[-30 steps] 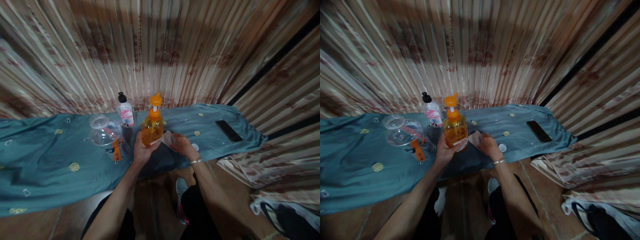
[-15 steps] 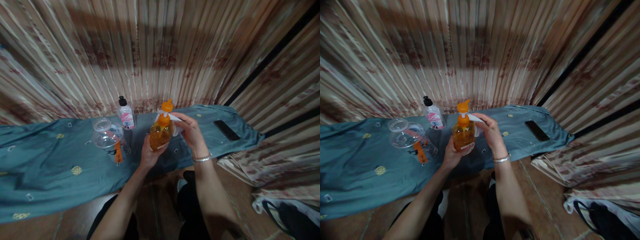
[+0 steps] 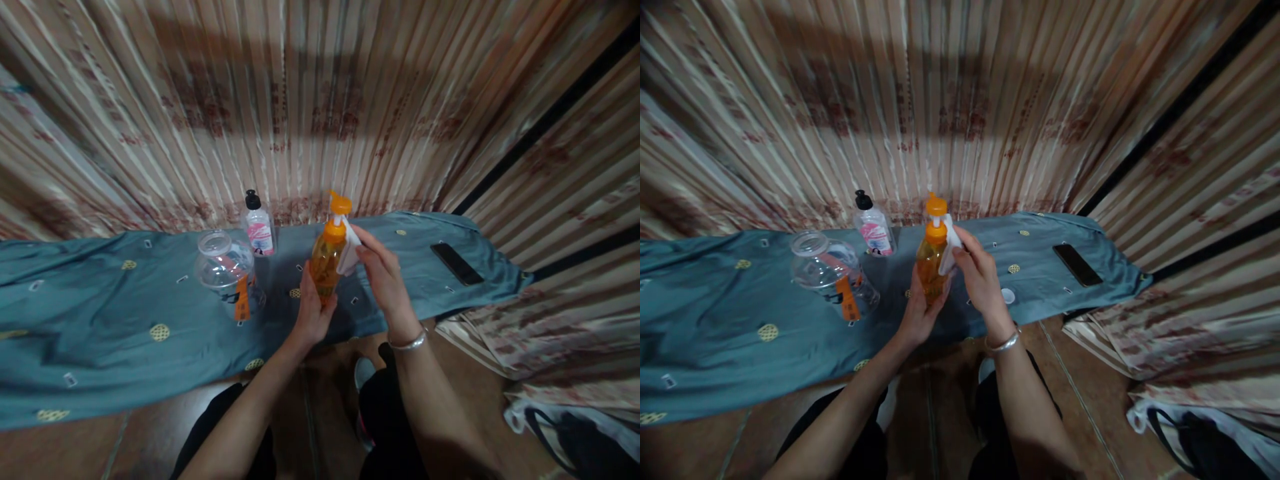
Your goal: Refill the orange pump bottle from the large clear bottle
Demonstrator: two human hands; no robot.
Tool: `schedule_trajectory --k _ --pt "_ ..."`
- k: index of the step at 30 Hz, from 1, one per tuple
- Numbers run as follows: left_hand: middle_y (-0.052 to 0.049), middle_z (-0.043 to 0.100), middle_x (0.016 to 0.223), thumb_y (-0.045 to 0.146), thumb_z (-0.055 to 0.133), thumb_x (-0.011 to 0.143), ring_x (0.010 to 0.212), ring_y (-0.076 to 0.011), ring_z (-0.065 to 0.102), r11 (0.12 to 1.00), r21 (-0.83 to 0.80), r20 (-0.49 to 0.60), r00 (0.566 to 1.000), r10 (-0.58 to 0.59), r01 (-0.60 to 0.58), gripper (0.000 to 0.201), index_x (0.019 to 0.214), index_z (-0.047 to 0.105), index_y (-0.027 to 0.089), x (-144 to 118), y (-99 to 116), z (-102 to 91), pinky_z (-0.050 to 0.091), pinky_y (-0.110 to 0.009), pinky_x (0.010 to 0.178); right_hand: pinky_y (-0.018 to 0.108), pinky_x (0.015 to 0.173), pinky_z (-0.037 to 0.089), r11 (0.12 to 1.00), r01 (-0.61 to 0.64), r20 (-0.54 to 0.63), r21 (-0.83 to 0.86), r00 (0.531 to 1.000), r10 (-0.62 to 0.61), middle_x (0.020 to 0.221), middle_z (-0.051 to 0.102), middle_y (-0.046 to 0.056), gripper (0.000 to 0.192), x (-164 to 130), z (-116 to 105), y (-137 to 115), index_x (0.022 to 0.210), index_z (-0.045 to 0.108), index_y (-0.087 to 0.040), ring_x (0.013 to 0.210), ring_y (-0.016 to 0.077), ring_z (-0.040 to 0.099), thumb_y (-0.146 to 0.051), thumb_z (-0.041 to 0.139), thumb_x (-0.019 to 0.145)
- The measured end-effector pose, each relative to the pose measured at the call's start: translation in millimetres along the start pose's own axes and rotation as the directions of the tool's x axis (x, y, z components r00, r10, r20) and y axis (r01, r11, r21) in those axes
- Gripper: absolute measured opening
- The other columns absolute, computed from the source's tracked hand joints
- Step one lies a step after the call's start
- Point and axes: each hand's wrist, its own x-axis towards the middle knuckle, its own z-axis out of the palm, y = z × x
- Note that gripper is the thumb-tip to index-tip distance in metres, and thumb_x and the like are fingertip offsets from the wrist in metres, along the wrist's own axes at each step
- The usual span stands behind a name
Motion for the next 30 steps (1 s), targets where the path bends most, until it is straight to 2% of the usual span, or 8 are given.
schedule_trajectory --k 2,5,10,14,16,19,25,30 --pt "-0.02 0.033 0.178 0.04 0.072 0.092 0.17 -0.0389 0.025 0.999 0.042 0.032 1.0 0.001 -0.002 0.081 0.163 0.037 0.023 -9.7 1.2 2.5 0.014 -0.063 0.139 0.048 0.114 0.057 1.0 -0.009 -0.024 -0.008 1.0 0.008 0.136 0.08 0.008 0.049 4.3 -6.1 3.8 0.135 0.076 -0.024 0.128 0.0292 0.073 -0.056 0.058 0.102" --pt "-0.02 0.034 0.178 0.042 0.066 0.096 0.169 -0.0366 0.028 0.997 0.071 0.053 0.999 -0.01 0.006 0.074 0.162 0.041 0.022 -15.9 3.6 1.0 0.016 -0.06 0.139 0.049 0.112 0.057 0.993 0.008 -0.057 -0.118 0.998 -0.015 0.135 0.08 0.01 0.058 3.0 -6.6 0.8 0.136 0.075 -0.023 0.125 0.0311 0.072 -0.062 0.073 0.093" --pt "-0.02 0.058 0.158 0.046 0.068 0.096 0.152 -0.037 0.053 0.997 0.042 0.037 0.997 -0.073 0.071 0.059 0.148 0.054 0.023 1.9 6.1 -18.5 0.038 -0.063 0.129 0.05 0.108 0.059 0.943 0.007 -0.105 -0.333 0.993 -0.045 0.135 0.078 0.012 0.074 -5.8 6.9 -8.5 0.142 0.072 -0.024 0.125 0.0344 0.07 -0.059 0.09 0.078" --pt "-0.019 0.05 0.168 0.045 0.079 0.086 0.146 -0.0374 0.06 0.986 -0.051 0.061 0.986 -0.153 0.156 0.074 0.152 0.052 0.027 20.0 7.2 -30.3 0.056 -0.058 0.112 0.048 0.109 0.059 0.963 0.001 -0.069 -0.27 0.997 -0.02 0.139 0.077 0.012 0.078 -4.1 11.5 -6.0 0.146 0.067 -0.022 0.126 0.0325 0.072 -0.052 0.09 0.078" --pt "-0.015 0.047 0.173 0.042 0.083 0.081 0.154 -0.0367 0.054 0.977 -0.103 0.087 0.98 -0.177 0.186 0.079 0.154 0.053 0.029 25.0 8.5 -29.7 0.055 -0.055 0.115 0.046 0.107 0.06 0.975 -0.002 -0.038 -0.221 0.999 -0.007 0.138 0.078 0.01 0.078 -1.3 10.3 -2.9 0.148 0.065 -0.023 0.121 0.0303 0.074 -0.05 0.089 0.079" --pt "-0.01 0.055 0.169 0.04 0.086 0.077 0.158 -0.0335 0.05 0.962 -0.171 0.129 0.973 -0.192 0.212 0.082 0.153 0.057 0.031 29.2 11.1 -23.7 0.05 -0.051 0.122 0.043 0.105 0.061 0.983 0.013 -0.005 -0.186 1.0 -0.014 0.142 0.077 0.008 0.076 2.1 6.7 1.4 0.148 0.066 -0.025 0.123 0.0289 0.075 -0.046 0.089 0.079" --pt "-0.007 0.061 0.164 0.035 0.093 0.065 0.152 -0.0331 0.057 0.939 -0.238 0.151 0.965 -0.215 0.247 0.093 0.151 0.059 0.031 38.7 9.6 -16.6 0.052 -0.049 0.12 0.044 0.112 0.059 0.985 0.049 0.013 -0.165 0.999 -0.047 0.148 0.074 0.008 0.075 3.8 0.4 7.1 0.148 0.067 -0.025 0.134 0.0303 0.071 -0.039 0.088 0.077" --pt "-0.007 0.07 0.15 0.031 0.097 0.058 0.141 -0.0337 0.064 0.941 -0.223 0.138 0.964 -0.229 0.256 0.09 0.142 0.066 0.03 47.2 5.3 -19.7 0.054 -0.049 0.115 0.047 0.113 0.059 0.984 0.042 0.017 -0.174 0.999 -0.04 0.149 0.074 0.008 0.076 2.0 0.0 5.4 0.149 0.066 -0.025 0.134 0.031 0.071 -0.04 0.088 0.078"
